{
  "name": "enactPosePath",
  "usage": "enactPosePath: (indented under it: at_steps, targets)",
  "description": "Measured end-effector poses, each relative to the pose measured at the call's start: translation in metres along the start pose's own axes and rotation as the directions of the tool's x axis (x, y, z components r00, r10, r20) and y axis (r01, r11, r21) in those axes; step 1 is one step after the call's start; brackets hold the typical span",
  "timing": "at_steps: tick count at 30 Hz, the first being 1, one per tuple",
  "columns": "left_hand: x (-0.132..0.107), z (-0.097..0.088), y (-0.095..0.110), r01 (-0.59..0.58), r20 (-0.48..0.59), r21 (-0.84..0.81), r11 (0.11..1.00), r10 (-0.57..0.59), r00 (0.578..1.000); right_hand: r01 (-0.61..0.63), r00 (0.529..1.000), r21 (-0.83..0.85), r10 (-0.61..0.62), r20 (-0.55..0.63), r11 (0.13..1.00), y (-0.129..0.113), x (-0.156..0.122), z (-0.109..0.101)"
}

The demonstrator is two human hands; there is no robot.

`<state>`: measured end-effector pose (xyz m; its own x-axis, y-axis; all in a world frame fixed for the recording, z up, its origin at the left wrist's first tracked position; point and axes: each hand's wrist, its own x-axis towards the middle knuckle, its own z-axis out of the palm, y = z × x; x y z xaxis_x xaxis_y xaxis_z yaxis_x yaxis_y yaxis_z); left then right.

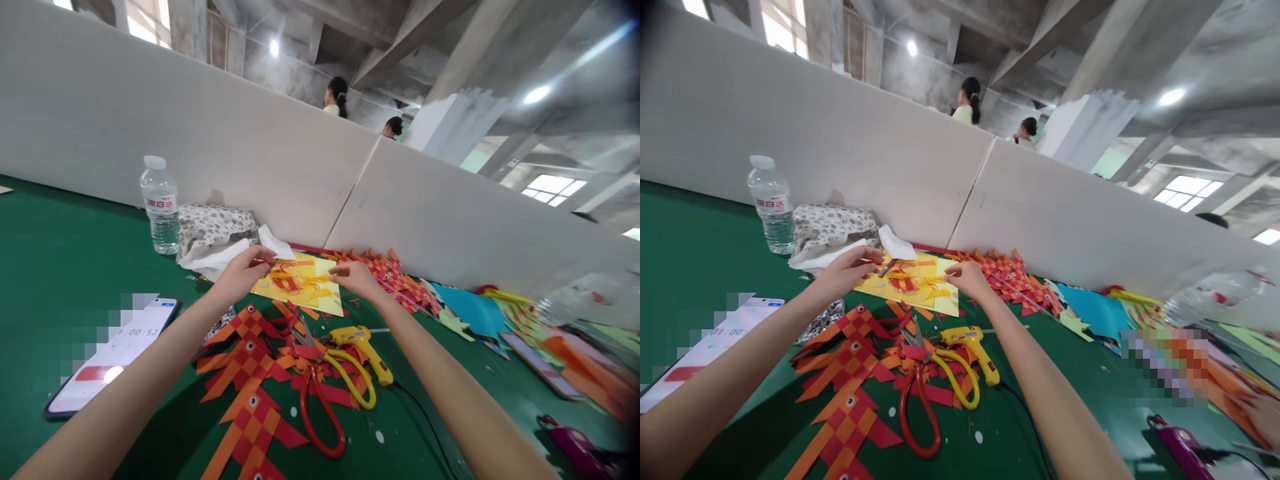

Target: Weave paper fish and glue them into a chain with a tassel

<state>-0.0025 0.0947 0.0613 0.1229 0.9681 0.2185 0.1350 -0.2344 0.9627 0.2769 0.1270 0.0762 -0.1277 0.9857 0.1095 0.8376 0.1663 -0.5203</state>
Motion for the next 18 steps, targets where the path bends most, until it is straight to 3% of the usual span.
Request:
enactPosePath:
  at_steps: [4,8,13,18]
  targets:
    - [-0.009,0.002,0.019,-0.098,0.142,0.004,0.995,0.097,0.985,0.042,0.996,-0.007,-0.042,-0.084,0.999,-0.002,-0.015,-0.007]
    - [-0.022,-0.011,0.041,-0.15,0.172,0.096,0.984,0.132,0.976,0.03,0.997,-0.051,-0.033,-0.074,0.998,0.001,-0.021,-0.003]
    - [-0.05,-0.026,0.055,-0.167,0.182,0.216,0.962,0.128,0.975,-0.051,0.999,-0.158,0.05,-0.013,0.986,0.005,-0.004,0.032]
    - [-0.073,-0.037,0.056,-0.178,0.197,0.252,0.951,0.13,0.972,-0.095,0.976,-0.231,0.136,0.168,0.968,0.007,0.022,0.06]
